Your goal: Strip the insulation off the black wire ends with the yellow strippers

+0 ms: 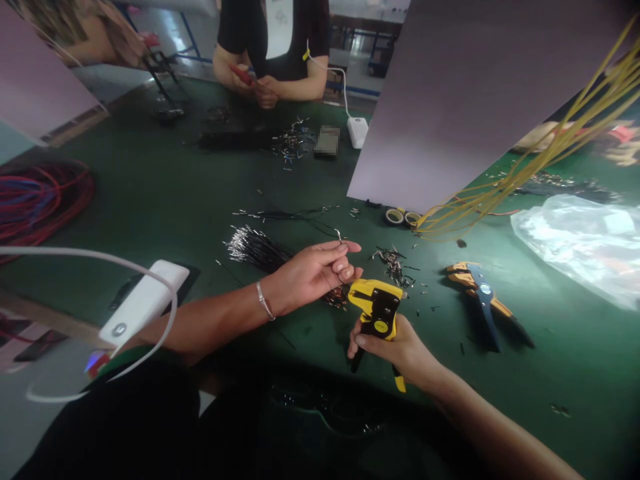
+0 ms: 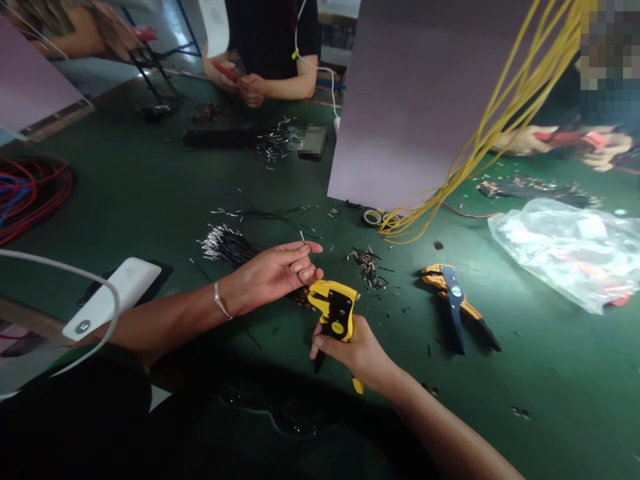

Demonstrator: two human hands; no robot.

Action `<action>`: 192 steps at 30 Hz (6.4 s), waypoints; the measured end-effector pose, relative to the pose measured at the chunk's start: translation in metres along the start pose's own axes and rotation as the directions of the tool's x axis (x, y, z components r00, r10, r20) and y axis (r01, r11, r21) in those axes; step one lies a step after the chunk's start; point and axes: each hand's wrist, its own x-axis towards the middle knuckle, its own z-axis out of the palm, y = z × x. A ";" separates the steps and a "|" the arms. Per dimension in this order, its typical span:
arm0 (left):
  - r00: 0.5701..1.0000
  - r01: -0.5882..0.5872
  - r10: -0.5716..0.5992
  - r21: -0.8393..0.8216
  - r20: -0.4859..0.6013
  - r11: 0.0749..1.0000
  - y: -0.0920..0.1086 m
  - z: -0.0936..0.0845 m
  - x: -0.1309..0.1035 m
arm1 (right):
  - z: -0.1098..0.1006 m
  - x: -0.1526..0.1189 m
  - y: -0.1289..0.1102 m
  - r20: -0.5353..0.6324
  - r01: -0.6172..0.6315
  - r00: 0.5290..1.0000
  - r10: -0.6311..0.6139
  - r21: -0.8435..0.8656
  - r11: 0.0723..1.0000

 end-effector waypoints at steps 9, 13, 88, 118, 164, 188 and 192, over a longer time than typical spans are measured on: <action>1.000 0.016 -0.016 -0.020 -0.027 1.000 -0.001 0.002 0.001 | 0.006 -0.001 -0.002 -0.131 -0.030 0.991 0.014 -0.123 0.992; 0.999 0.032 -0.032 -0.007 -0.036 0.999 -0.002 0.001 0.001 | 0.007 0.000 0.000 -0.156 -0.025 0.988 0.001 -0.156 0.987; 0.995 -0.100 0.100 0.148 0.006 0.984 0.008 -0.029 0.019 | -0.036 0.008 -0.014 -0.396 0.158 0.907 -0.142 0.007 0.987; 0.999 -0.035 0.034 -0.090 -0.012 0.995 -0.011 -0.006 0.005 | -0.005 0.004 0.001 0.055 0.010 0.998 -0.020 0.178 0.984; 0.996 -0.033 0.052 0.254 -0.070 0.967 -0.007 -0.010 -0.003 | -0.004 0.002 0.002 -0.197 0.007 0.980 -0.020 -0.067 0.998; 0.999 -0.038 0.050 0.457 -0.014 0.889 -0.003 0.013 -0.016 | -0.003 0.004 -0.007 -0.205 -0.023 0.979 -0.009 -0.154 0.988; 0.998 -0.013 0.037 0.452 -0.044 0.892 0.000 0.010 -0.014 | -0.001 -0.001 -0.008 -0.167 -0.030 0.986 0.006 -0.143 0.989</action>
